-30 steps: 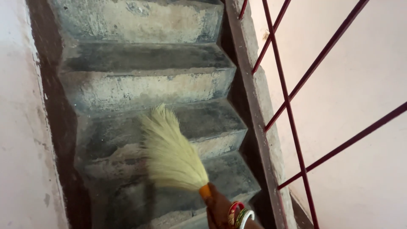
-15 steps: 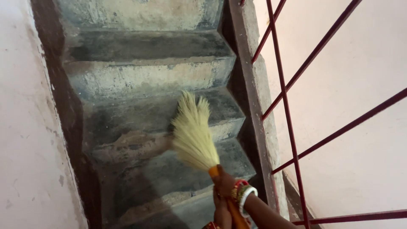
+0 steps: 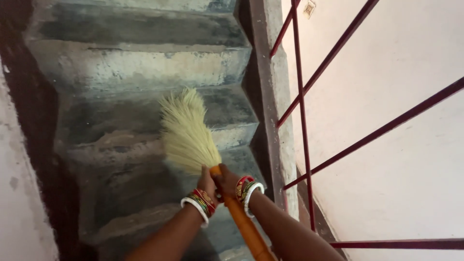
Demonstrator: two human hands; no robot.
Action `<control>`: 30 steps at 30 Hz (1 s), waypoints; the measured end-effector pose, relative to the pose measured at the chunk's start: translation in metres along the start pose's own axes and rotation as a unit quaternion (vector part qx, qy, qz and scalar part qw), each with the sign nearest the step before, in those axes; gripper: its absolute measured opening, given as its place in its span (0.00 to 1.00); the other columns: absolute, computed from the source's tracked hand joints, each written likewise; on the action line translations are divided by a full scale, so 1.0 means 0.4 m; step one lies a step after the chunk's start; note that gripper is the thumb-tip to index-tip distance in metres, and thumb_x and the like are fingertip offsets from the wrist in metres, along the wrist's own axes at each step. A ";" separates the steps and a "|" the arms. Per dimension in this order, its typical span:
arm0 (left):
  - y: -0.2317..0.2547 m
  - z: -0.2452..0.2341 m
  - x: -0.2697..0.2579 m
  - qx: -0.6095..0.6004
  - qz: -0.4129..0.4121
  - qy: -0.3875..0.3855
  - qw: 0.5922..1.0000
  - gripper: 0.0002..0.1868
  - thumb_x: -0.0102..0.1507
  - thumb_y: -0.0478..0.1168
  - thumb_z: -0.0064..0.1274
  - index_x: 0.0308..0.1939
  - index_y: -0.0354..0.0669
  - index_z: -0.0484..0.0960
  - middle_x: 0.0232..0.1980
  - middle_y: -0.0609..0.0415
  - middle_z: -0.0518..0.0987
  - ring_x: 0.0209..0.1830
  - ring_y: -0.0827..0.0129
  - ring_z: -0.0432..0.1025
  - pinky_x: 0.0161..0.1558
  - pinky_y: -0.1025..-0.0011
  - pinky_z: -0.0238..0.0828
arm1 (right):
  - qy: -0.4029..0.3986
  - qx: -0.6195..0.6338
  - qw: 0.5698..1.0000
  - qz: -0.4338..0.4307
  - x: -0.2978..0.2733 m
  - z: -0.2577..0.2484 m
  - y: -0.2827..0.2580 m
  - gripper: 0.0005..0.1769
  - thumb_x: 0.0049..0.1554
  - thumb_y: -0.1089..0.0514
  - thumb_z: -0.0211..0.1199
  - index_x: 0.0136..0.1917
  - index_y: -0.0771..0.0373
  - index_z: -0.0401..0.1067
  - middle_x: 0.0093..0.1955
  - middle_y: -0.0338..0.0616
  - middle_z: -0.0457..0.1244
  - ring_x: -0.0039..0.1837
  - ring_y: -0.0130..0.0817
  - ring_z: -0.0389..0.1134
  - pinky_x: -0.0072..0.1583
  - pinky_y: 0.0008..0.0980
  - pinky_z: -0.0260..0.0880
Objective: The person sweeps concrete stairs using a broom, moving the broom across each step.
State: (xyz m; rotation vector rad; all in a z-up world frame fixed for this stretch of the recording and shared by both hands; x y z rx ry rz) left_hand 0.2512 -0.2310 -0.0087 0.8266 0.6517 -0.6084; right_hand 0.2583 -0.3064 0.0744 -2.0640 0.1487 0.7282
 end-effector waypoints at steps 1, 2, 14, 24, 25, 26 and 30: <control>0.005 0.006 0.017 -0.005 -0.005 0.003 1.000 0.48 0.64 0.77 0.26 0.75 0.49 0.66 0.74 0.45 0.69 0.69 0.50 0.64 0.64 0.45 0.62 | -0.012 0.011 1.000 -0.003 0.002 0.003 0.002 0.36 0.66 0.49 0.43 0.83 0.54 0.38 0.59 0.70 0.69 0.46 0.54 0.75 0.42 0.44 0.78; 0.007 0.012 0.032 -0.011 -0.011 0.007 1.000 0.49 0.65 0.78 0.26 0.75 0.48 0.65 0.75 0.45 0.67 0.71 0.50 0.64 0.65 0.45 0.61 | -0.023 0.022 0.999 -0.006 0.003 0.002 0.006 0.36 0.66 0.48 0.42 0.83 0.54 0.37 0.59 0.70 0.69 0.45 0.53 0.75 0.41 0.43 0.78; 0.030 0.105 -0.022 0.093 0.016 0.086 0.992 0.48 0.67 0.73 0.27 0.81 0.48 0.44 0.79 0.41 0.57 0.76 0.44 0.59 0.69 0.39 0.62 | -0.034 0.011 0.999 -0.010 0.043 -0.042 0.085 0.45 0.59 0.51 0.54 0.82 0.55 0.36 0.64 0.64 0.66 0.52 0.54 0.73 0.47 0.44 0.77; 0.063 -0.108 0.019 -0.076 0.159 0.140 0.975 0.41 0.66 0.68 0.35 0.73 0.44 0.59 0.70 0.41 0.68 0.67 0.49 0.68 0.65 0.51 0.69 | -0.053 -0.156 0.970 -0.177 0.160 0.129 0.042 0.56 0.48 0.59 0.74 0.79 0.67 0.44 0.65 0.67 0.64 0.62 0.55 0.71 0.59 0.42 0.74; 0.077 -0.106 0.018 -0.075 0.175 0.130 0.973 0.42 0.66 0.68 0.36 0.73 0.42 0.61 0.70 0.41 0.69 0.66 0.49 0.69 0.65 0.52 0.69 | -0.050 -0.145 0.970 -0.187 0.165 0.132 0.030 0.56 0.48 0.59 0.75 0.79 0.67 0.44 0.65 0.67 0.64 0.63 0.55 0.71 0.59 0.42 0.74; 0.095 -0.100 0.016 -0.074 0.191 0.120 0.971 0.43 0.66 0.69 0.37 0.73 0.40 0.62 0.71 0.40 0.70 0.66 0.50 0.69 0.64 0.53 0.69 | -0.048 -0.134 0.970 -0.197 0.169 0.133 0.016 0.56 0.48 0.59 0.75 0.79 0.67 0.43 0.66 0.67 0.63 0.63 0.55 0.70 0.59 0.42 0.74; 0.101 -0.052 -0.012 0.009 0.094 0.127 0.987 0.47 0.65 0.70 0.36 0.78 0.43 0.51 0.74 0.40 0.65 0.68 0.47 0.68 0.63 0.48 0.71 | -0.044 -0.161 0.974 -0.154 0.174 0.087 0.026 0.50 0.48 0.56 0.75 0.76 0.64 0.49 0.65 0.63 0.64 0.63 0.56 0.69 0.60 0.44 0.72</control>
Point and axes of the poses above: each hand's wrist, its own x-axis towards the middle knuckle, its own z-axis out of the palm, y = z × x, the point moved 7 cm from there along x, towards the middle knuckle
